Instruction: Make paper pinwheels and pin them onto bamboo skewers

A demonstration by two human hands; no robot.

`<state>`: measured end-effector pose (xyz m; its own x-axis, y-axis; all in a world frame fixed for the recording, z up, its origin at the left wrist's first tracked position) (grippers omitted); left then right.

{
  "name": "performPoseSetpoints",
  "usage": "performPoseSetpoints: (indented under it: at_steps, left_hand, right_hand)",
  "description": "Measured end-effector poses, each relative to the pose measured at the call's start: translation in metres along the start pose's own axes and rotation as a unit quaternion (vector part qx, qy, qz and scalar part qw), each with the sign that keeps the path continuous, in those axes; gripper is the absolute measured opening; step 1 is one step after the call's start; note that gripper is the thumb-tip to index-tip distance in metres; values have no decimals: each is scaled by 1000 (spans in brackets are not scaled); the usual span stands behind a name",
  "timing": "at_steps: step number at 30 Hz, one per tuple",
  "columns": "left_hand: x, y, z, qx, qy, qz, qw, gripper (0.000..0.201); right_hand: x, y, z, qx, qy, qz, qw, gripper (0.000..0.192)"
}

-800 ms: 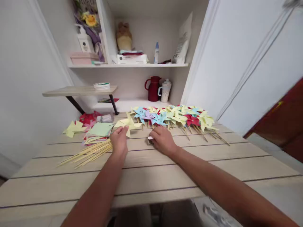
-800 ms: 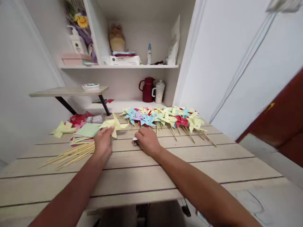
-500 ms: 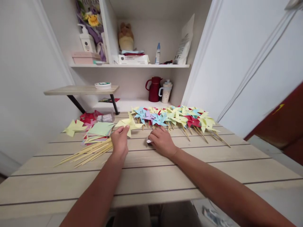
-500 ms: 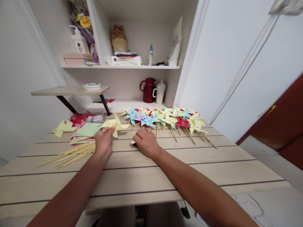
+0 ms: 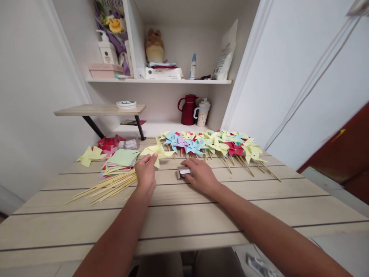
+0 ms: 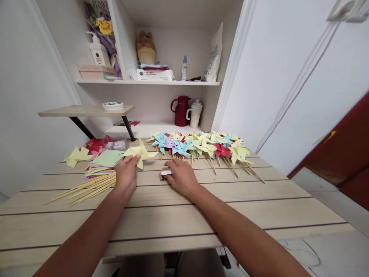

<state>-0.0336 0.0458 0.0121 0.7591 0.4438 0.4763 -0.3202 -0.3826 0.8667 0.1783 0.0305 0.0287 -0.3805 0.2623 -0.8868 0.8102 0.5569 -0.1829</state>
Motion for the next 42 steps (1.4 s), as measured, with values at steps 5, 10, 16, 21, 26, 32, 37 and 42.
performPoseSetpoints:
  at_steps: [5,10,16,21,26,32,37,42]
  left_hand:
    - [0,0,0,-5,1,4,1000,21]
    - [-1,-3,0,-14,-2,9,1000,23]
    - [-2,-6,-1,-24,-3,8,1000,26]
    - [-2,-7,-2,-32,-5,5,999,27]
    - [0,-9,-2,-47,-11,6,999,31]
    - [0,-13,-3,-66,-13,1,998,34]
    - [3,-15,0,-90,-34,-11,995,36]
    - [7,-14,3,-98,-55,-17,994,35]
  right_hand:
    - [-4,3,1,29,-2,-23,999,24]
    - [-7,12,1,52,3,-53,997,19]
    - [-6,19,0,76,-8,-63,995,18]
    - [-5,17,-1,81,20,-61,995,13]
    - [-1,11,0,56,23,0,998,13]
    - [4,3,2,18,-13,-2,1000,11]
    - [2,7,1,37,8,-74,997,9]
    - [0,19,-7,70,32,-127,989,8]
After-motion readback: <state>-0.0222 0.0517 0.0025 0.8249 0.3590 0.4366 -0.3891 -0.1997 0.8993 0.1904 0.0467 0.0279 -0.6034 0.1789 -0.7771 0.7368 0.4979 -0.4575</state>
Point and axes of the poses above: each hand's wrist, its own z-axis away from the middle knuckle, its own x-axis out of the palm, y = z × x, the point moved 6 cm from there along -z, towards the middle knuckle, and after that the axes turned 6 degrees about z, right-handed, at the moved point
